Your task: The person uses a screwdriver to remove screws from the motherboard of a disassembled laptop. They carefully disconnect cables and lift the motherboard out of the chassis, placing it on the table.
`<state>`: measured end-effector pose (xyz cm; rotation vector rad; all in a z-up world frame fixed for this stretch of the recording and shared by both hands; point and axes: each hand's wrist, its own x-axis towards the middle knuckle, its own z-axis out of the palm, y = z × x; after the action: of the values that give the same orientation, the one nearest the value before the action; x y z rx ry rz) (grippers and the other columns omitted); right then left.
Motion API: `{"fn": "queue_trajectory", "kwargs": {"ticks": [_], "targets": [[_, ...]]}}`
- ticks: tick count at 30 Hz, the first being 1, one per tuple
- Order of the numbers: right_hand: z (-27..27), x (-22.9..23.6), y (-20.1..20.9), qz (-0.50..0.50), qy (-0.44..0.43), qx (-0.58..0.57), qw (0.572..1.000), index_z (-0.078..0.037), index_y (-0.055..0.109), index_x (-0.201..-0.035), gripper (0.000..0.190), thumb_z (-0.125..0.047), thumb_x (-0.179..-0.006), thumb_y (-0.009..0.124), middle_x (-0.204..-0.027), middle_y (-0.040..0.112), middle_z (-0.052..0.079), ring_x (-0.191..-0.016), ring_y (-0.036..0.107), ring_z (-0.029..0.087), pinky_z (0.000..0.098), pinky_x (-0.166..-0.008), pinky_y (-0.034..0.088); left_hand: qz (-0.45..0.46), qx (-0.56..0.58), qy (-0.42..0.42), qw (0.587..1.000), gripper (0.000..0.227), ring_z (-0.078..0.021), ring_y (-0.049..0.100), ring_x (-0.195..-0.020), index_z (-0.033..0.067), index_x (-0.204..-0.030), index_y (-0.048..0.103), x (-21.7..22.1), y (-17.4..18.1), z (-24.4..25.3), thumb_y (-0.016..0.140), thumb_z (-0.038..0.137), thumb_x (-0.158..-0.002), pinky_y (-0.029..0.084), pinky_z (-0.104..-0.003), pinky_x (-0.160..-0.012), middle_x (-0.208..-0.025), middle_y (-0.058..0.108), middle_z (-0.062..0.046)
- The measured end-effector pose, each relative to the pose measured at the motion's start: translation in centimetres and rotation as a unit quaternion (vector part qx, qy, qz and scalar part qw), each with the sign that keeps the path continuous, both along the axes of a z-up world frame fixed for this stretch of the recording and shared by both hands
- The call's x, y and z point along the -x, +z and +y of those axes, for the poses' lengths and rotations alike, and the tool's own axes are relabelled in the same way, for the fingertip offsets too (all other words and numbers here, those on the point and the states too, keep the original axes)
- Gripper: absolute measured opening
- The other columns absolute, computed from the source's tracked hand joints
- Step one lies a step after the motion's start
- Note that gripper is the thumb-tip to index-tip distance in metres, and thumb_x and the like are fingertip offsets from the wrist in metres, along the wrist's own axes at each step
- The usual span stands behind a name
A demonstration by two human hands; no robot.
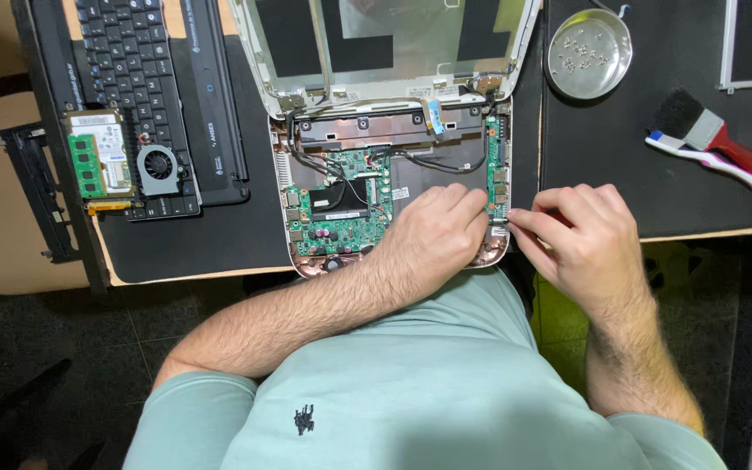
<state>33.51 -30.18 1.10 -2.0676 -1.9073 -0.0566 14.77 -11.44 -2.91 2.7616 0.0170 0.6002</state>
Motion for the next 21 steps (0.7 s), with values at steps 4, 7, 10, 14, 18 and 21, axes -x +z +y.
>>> {"fn": "queue_trajectory", "kwargs": {"ticks": [4,7,10,14,18,21], "targets": [[-0.1,-0.3,-0.6,0.04,0.009,-0.002,0.999,-0.016,0.09,-0.125,0.012,-0.016,-0.116,0.097,-0.116,0.076,0.008,-0.092,0.068,0.032,0.0494,-0.085,0.048,-0.003,-0.012,-0.014,1.0,0.017,-0.0301,0.061,-0.093,0.0114,-0.094,0.075,0.0,-0.2,-0.3,0.076,0.007,-0.11,0.054,-0.046,-0.081,-0.1,0.061,-0.007],[-0.1,-0.4,-1.2,0.051,0.006,-0.013,0.999,-0.014,0.09,-0.123,0.011,-0.013,-0.115,0.098,-0.116,0.077,0.008,-0.091,0.068,0.031,0.0491,-0.084,0.048,-0.024,-0.039,-0.008,0.999,0.019,-0.0281,0.059,-0.091,0.0121,-0.095,0.076,0.0,-0.3,-0.6,0.077,0.002,-0.111,0.053,-0.044,-0.08,-0.098,0.058,-0.005],[-0.3,-0.6,-1.9,0.073,0.006,-0.023,0.997,-0.014,0.091,-0.124,0.013,-0.013,-0.114,0.098,-0.115,0.076,0.009,-0.091,0.067,0.031,0.0491,-0.085,0.048,-0.034,-0.052,0.006,0.998,0.024,-0.0275,0.057,-0.089,0.0143,-0.093,0.073,0.0,-0.3,-0.8,0.073,0.003,-0.114,0.05,-0.043,-0.078,-0.097,0.055,-0.005],[-0.5,-0.4,-3.2,0.121,-0.02,-0.051,0.991,-0.014,0.091,-0.116,0.007,-0.012,-0.112,0.096,-0.109,0.077,0.007,-0.09,0.072,0.031,0.0496,-0.084,0.055,-0.053,-0.055,0.007,0.997,0.014,-0.0282,0.063,-0.09,0.0071,-0.098,0.073,0.0,0.0,-0.7,0.068,0.0,-0.11,0.055,-0.042,-0.082,-0.096,0.058,-0.007],[-1.2,-0.4,-5.2,0.145,-0.049,-0.082,0.985,-0.017,0.094,-0.115,0.002,-0.017,-0.113,0.094,-0.109,0.077,0.004,-0.09,0.076,0.031,0.0492,-0.083,0.061,-0.094,-0.038,0.015,0.995,0.011,-0.0297,0.069,-0.094,0.0007,-0.103,0.073,0.0,0.4,-0.5,0.063,-0.003,-0.107,0.062,-0.041,-0.086,-0.096,0.058,-0.009],[-1.9,-0.7,-6.2,0.171,-0.062,-0.094,0.979,-0.02,0.095,-0.121,0.008,-0.022,-0.113,0.093,-0.111,0.078,0.003,-0.091,0.075,0.032,0.0506,-0.084,0.063,-0.11,-0.026,0.016,0.993,0.017,-0.0339,0.069,-0.098,-0.0008,-0.106,0.072,-0.1,0.5,-0.5,0.058,-0.006,-0.113,0.063,-0.042,-0.09,-0.098,0.058,-0.013]]}}
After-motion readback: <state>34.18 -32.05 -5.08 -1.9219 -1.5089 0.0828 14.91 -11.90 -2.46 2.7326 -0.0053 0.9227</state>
